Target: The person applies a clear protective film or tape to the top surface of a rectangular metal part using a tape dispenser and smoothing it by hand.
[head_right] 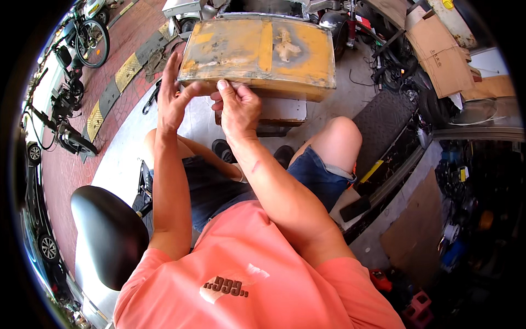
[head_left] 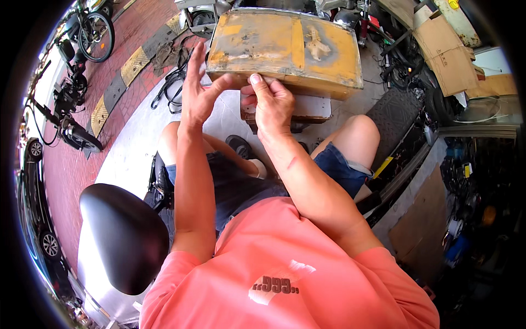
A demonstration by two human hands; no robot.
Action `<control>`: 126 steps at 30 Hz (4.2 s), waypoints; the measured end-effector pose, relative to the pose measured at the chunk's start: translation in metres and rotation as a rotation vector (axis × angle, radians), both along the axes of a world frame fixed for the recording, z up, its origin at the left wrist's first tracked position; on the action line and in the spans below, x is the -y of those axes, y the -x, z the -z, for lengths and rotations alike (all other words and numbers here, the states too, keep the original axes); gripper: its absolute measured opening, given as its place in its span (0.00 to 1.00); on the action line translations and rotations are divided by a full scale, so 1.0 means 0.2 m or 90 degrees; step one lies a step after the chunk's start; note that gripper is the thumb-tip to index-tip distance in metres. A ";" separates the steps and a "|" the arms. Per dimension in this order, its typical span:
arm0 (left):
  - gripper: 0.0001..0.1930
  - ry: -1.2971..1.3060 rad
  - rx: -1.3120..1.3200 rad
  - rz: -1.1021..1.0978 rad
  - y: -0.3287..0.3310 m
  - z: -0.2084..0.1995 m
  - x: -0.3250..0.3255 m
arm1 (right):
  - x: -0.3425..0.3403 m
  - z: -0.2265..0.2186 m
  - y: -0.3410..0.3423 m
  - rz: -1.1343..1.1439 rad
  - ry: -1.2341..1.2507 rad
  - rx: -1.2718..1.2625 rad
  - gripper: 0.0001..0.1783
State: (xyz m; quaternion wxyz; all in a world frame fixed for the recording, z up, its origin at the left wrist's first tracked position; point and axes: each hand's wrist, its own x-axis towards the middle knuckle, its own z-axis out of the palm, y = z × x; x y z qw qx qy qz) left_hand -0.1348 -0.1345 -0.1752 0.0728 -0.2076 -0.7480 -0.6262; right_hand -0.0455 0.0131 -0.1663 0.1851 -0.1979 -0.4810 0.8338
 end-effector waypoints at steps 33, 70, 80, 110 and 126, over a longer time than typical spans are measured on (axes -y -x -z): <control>0.38 0.669 -0.545 0.420 0.27 -0.48 -0.33 | -0.12 0.01 -0.05 -0.147 -0.055 -0.080 0.22; 0.37 0.742 -0.518 0.397 0.20 -0.50 -0.35 | -0.74 -0.03 -0.38 0.258 0.257 0.033 0.10; 0.36 0.735 -0.522 0.392 0.20 -0.50 -0.35 | -0.73 -0.04 -0.36 0.252 0.221 0.014 0.12; 0.33 0.630 -0.563 0.291 0.12 -0.50 -0.45 | -0.87 0.08 -0.33 0.283 -0.101 -0.090 0.09; 0.42 0.723 -0.577 0.272 0.03 -0.45 -0.70 | -0.88 0.11 -0.36 0.230 -0.086 -0.130 0.08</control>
